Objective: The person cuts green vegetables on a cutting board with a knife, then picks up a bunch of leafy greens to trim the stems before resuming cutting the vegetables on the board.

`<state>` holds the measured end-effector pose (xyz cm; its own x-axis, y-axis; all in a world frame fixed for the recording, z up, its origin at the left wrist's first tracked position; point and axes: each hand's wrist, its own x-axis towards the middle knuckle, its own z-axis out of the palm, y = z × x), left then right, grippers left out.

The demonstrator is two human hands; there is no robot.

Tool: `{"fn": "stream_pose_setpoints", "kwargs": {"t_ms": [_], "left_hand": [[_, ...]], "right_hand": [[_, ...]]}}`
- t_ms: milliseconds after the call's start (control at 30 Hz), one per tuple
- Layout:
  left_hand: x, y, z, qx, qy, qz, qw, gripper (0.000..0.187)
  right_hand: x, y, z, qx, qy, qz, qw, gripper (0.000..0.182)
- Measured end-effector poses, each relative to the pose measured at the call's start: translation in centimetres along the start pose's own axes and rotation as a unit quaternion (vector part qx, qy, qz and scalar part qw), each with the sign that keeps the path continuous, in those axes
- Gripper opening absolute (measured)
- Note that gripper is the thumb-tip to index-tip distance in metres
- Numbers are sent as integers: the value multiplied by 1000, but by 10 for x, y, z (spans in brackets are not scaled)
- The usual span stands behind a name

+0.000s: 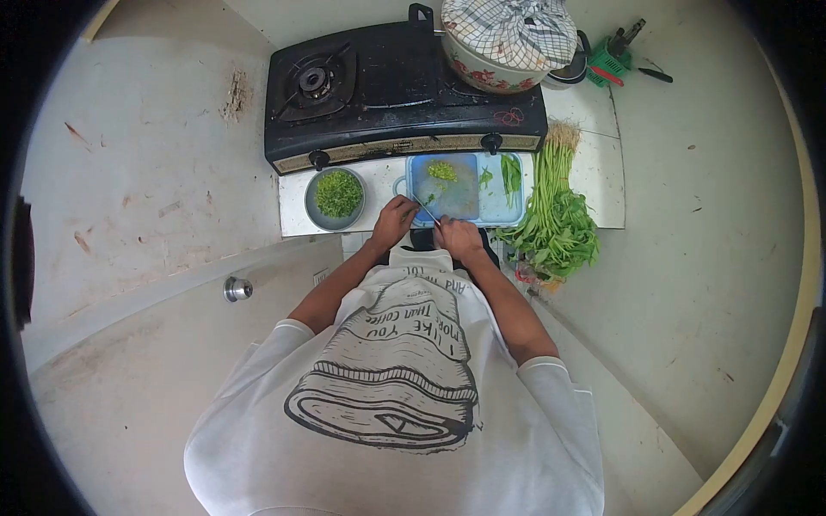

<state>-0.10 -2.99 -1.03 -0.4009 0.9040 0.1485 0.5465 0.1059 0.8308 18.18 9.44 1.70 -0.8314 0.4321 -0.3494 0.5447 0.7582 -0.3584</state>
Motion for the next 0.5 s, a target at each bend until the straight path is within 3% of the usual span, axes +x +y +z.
{"fn": "stream_pose_setpoints", "kwargs": {"t_ms": [500], "left_hand": [[26,11,5,18,-13,-19,1000,9]], "right_hand": [[15,39,-24,-25,28,13,999,42]]}}
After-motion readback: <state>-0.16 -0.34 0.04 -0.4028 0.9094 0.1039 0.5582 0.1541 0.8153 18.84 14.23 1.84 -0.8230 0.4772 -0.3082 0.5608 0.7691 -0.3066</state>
